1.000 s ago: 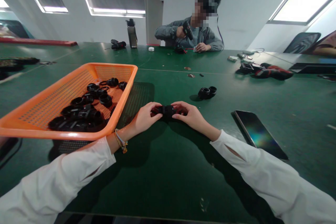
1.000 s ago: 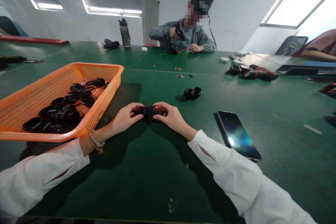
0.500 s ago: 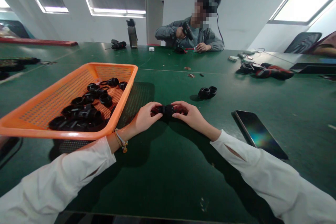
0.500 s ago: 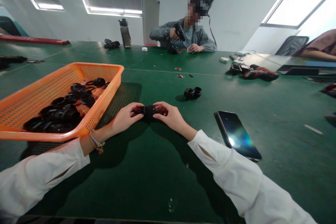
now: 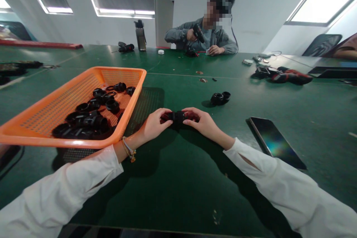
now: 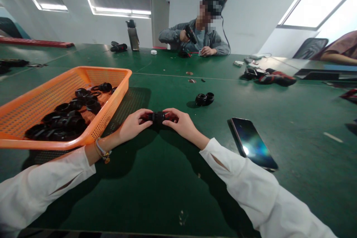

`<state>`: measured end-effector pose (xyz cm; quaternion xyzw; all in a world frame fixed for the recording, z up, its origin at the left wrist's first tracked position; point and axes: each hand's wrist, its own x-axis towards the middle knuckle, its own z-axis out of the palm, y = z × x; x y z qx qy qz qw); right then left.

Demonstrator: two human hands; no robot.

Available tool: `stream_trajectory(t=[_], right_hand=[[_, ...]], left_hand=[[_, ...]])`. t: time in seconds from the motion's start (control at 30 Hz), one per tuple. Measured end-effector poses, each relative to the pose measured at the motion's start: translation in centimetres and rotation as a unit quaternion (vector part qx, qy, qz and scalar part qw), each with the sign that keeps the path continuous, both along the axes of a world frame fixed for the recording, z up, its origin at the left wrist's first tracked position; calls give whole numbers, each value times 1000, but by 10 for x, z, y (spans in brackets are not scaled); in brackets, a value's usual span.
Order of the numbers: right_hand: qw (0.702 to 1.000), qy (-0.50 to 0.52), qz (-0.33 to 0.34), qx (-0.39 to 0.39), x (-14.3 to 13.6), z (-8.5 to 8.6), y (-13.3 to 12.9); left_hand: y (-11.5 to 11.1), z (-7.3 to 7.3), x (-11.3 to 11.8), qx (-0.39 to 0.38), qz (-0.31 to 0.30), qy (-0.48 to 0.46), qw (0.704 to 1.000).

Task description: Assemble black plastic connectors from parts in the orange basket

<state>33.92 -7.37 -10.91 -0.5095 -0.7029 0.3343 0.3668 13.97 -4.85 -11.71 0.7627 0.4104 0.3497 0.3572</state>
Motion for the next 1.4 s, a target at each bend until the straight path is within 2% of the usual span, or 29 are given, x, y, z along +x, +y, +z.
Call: stream_trajectory(t=[0.53,1.4], right_hand=[[999,42,6,-2,2,-5,2],[999,36,9,-1,3,-6,3]], left_hand=[[1,-2,0,6,3,1,1000],[2,-2,-1,14,4,14,1000]])
